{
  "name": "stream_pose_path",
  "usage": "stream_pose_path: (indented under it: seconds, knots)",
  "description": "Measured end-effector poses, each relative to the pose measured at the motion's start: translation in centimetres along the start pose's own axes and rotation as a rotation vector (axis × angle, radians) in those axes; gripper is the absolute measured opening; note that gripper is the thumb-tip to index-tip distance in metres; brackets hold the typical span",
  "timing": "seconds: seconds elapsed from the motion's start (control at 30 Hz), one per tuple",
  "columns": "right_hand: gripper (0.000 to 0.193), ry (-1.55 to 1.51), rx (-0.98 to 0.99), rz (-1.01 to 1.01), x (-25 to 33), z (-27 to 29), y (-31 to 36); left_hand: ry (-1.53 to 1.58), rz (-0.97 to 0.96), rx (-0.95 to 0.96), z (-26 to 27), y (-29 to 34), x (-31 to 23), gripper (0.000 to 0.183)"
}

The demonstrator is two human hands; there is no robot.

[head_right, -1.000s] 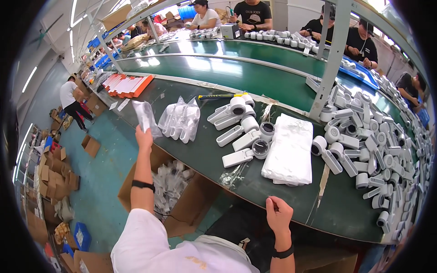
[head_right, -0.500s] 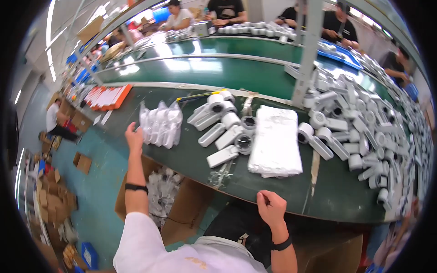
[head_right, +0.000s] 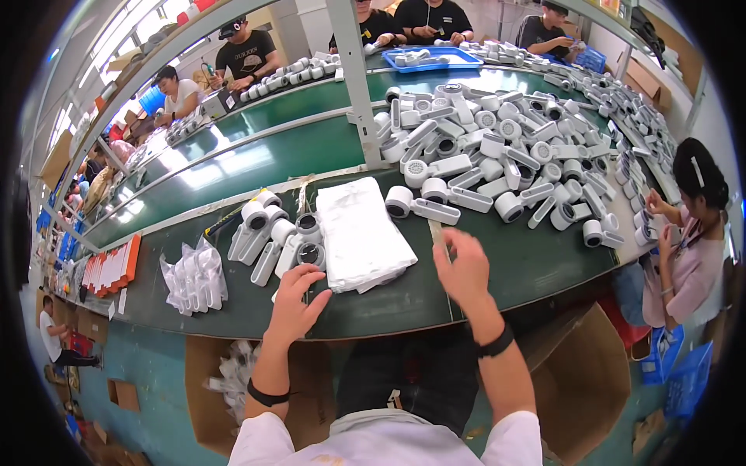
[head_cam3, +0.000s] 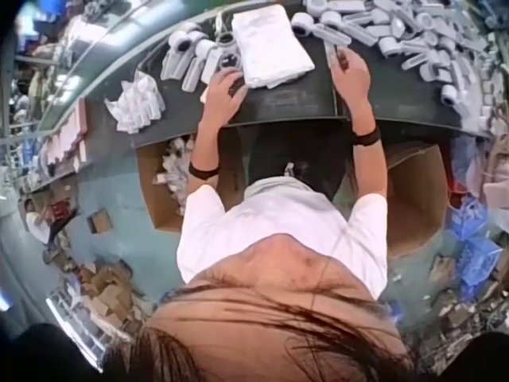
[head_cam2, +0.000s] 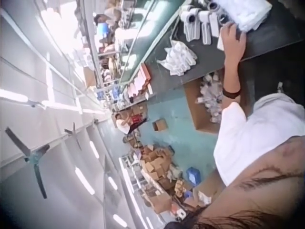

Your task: The person picks up a fan from the table, slides it into a plastic bag, and places the bagged fan back onto the table, repeating this process several times. Finally, the person gathers the bagged fans and places them into a cardboard box.

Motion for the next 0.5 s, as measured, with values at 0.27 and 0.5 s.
stream_pose_path:
  seconds: [0.27, 0.5]
  knots:
    - [0.044, 0.467, 0.036, 0.227, -3.9, -5.6, -5.3, 0.027, -0.081, -0.005, -3.8, -0.8, -2.1, 0.022]
    - [0.034, 0.214, 0.132, -0.023, -4.3, -5.5, -3.6, -0.143, -0.246, 0.043, -9.5, -2.7, -2.4, 0.018]
Point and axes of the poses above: each hand's wrist, its own y-axis away from the middle knuckle, its own z-axis out of the back of the hand, x = y × z, the point moved 4 cm from there along -y, towards the middle knuckle, and after that the axes turned 13 degrees about -x, right-handed, at the moved point
